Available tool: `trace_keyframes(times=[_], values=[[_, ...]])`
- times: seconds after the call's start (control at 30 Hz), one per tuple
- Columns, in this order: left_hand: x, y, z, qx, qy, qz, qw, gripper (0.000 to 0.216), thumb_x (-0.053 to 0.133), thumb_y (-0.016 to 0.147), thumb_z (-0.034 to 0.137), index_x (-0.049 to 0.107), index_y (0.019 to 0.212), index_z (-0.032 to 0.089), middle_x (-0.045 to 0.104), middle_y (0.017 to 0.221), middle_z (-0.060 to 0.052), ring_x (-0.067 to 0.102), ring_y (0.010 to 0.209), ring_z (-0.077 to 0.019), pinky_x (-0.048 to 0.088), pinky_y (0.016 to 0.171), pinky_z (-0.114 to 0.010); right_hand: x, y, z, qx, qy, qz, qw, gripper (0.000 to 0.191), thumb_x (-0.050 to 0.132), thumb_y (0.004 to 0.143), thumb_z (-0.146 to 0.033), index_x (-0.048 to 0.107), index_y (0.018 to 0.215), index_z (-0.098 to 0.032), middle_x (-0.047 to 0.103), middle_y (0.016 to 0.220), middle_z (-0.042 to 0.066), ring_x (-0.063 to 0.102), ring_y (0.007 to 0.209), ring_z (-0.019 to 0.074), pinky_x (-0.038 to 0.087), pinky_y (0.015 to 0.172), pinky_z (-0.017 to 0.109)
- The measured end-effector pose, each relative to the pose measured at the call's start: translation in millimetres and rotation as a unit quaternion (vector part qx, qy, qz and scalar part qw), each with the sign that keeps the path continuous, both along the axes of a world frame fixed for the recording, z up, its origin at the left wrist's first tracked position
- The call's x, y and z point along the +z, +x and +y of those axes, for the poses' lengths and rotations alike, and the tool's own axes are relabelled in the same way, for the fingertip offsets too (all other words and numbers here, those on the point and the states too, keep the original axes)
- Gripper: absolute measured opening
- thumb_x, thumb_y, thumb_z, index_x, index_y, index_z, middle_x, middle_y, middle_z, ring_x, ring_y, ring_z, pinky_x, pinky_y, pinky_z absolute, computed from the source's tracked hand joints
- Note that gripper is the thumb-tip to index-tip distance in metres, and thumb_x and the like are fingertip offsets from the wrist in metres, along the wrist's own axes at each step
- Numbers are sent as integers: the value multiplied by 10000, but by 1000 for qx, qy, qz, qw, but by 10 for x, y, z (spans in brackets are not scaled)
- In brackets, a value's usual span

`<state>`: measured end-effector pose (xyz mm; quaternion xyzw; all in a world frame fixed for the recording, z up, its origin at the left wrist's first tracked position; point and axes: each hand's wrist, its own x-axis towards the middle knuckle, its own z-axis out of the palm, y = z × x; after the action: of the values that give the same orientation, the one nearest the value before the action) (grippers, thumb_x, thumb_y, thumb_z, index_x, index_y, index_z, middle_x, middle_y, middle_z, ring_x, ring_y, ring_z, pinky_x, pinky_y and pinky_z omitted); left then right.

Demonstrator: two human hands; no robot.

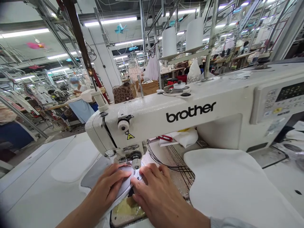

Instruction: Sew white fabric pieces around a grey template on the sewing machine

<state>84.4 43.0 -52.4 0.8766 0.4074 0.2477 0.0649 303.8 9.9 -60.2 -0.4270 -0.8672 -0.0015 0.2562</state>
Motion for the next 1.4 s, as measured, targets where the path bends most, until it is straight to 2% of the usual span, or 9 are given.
trace_keyframes(times=[0.17, 0.33, 0.43, 0.6, 0.8, 0.87, 1.03, 1.13, 1.4], values=[[26, 47, -26, 33, 18, 20, 999, 294, 415, 931, 118, 657, 1027, 253, 673, 1051, -64, 648, 1046, -201, 559, 902, -355, 40, 4, -19, 1, 0, 5, 1000, 248, 520, 931, -217, 562, 1164, -290, 611, 1112, 35, 568, 979, 225, 384, 847, 402], [135, -61, -9, -45, -8, 94, 995, 363, 408, 950, 120, 579, 1229, 277, 642, 1284, -40, 582, 1221, -190, 420, 1104, -418, 38, 5, -34, 15, -1, 9, 1000, 182, 494, 947, -194, 579, 1086, -275, 606, 1095, 36, 559, 979, 207, 387, 853, 381], [173, -127, -10, -60, -37, 133, 989, 421, 391, 969, 124, 505, 1320, 326, 585, 1376, -8, 526, 1294, -180, 355, 1148, -448, 24, -7, -25, 7, 6, 9, 1000, 176, 514, 942, -201, 583, 1086, -273, 612, 1082, 33, 548, 979, 215, 381, 846, 383], [20, -110, -59, -19, -5, 111, 994, 390, 364, 976, 137, 547, 1263, 329, 594, 1362, -9, 506, 1313, -193, 372, 1126, -482, 42, -17, -9, -1, 21, 21, 1000, 280, 554, 932, -234, 549, 1208, -279, 617, 1097, 27, 542, 955, 218, 382, 827, 378], [-190, 13, -167, 67, 55, 83, 993, 359, 356, 975, 165, 590, 1212, 302, 607, 1353, -29, 510, 1310, -227, 428, 1070, -485, 70, -18, -25, -8, -1, -6, 1000, 260, 531, 941, -227, 547, 1200, -256, 607, 1113, 41, 530, 975, 236, 380, 829, 392], [-157, 18, -167, 78, 59, 105, 990, 361, 361, 972, 164, 587, 1219, 297, 601, 1362, -33, 515, 1306, -234, 449, 1048, -489, 64, -19, -27, -11, 5, -1, 1000, 239, 528, 941, -224, 554, 1176, -257, 605, 1096, 41, 526, 971, 233, 380, 823, 385], [80, -43, -92, -13, 54, 189, 980, 381, 404, 966, 198, 523, 1314, 295, 587, 1385, -35, 544, 1282, -241, 507, 995, -476, 55, -5, -12, 8, 11, 34, 999, 116, 493, 961, -171, 583, 991, -238, 612, 1010, 13, 513, 924, 199, 351, 813, 360], [132, -64, -74, -25, 55, 196, 979, 398, 390, 966, 181, 504, 1337, 270, 580, 1395, -44, 539, 1289, -235, 486, 1027, -479, 60, 10, -13, 24, 6, 48, 999, 116, 498, 958, -160, 574, 892, -218, 606, 928, -2, 502, 863, 185, 326, 785, 356], [-120, -62, -112, 34, 93, 185, 978, 411, 401, 963, 195, 509, 1349, 287, 585, 1393, -15, 538, 1293, -228, 487, 1023, -428, 76, 13, 9, 19, -4, 66, 998, 158, 510, 953, -129, 582, 835, -205, 608, 875, -10, 502, 842, 167, 283, 770, 345]])
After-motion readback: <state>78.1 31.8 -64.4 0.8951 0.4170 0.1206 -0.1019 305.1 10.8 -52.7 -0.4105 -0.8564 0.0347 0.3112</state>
